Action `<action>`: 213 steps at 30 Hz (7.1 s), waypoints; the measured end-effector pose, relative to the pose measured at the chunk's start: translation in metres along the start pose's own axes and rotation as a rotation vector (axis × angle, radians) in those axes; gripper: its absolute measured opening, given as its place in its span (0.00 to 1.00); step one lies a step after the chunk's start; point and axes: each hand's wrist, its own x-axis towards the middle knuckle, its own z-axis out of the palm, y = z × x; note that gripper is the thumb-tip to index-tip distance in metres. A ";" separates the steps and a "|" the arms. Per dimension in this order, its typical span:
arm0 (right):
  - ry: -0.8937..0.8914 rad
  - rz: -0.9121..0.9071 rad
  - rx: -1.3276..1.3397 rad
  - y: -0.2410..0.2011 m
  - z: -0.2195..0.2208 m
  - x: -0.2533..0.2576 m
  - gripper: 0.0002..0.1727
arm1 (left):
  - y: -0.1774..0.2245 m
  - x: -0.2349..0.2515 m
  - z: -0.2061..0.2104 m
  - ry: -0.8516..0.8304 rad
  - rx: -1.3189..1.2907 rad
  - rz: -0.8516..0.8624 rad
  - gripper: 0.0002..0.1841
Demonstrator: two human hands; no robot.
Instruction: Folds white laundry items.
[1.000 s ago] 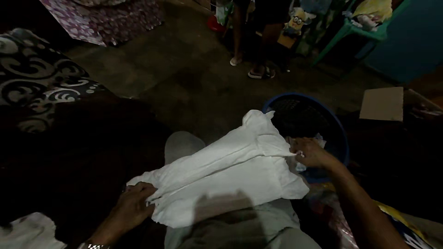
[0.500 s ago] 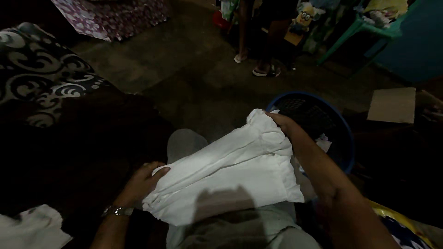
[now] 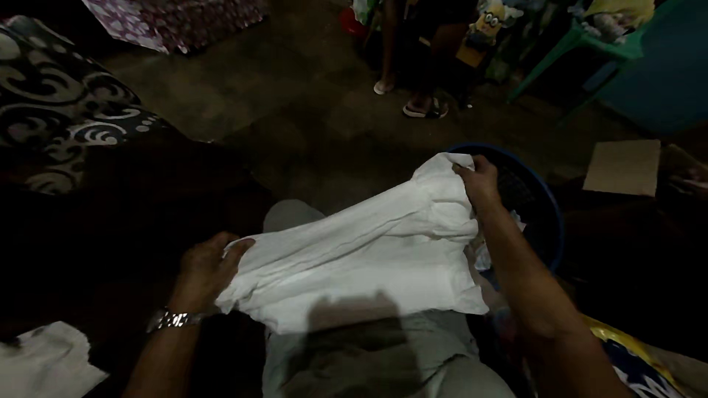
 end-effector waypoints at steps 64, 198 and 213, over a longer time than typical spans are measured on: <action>-0.465 -0.302 -1.088 -0.023 0.016 0.019 0.19 | 0.007 0.015 -0.007 -0.290 0.161 -0.177 0.16; -0.367 0.008 -0.501 -0.092 -0.121 -0.090 0.18 | 0.196 -0.014 0.167 -0.514 0.075 0.591 0.41; -0.948 -0.127 -0.262 -0.112 0.101 -0.136 0.21 | 0.199 -0.049 0.148 -0.850 0.005 0.512 0.29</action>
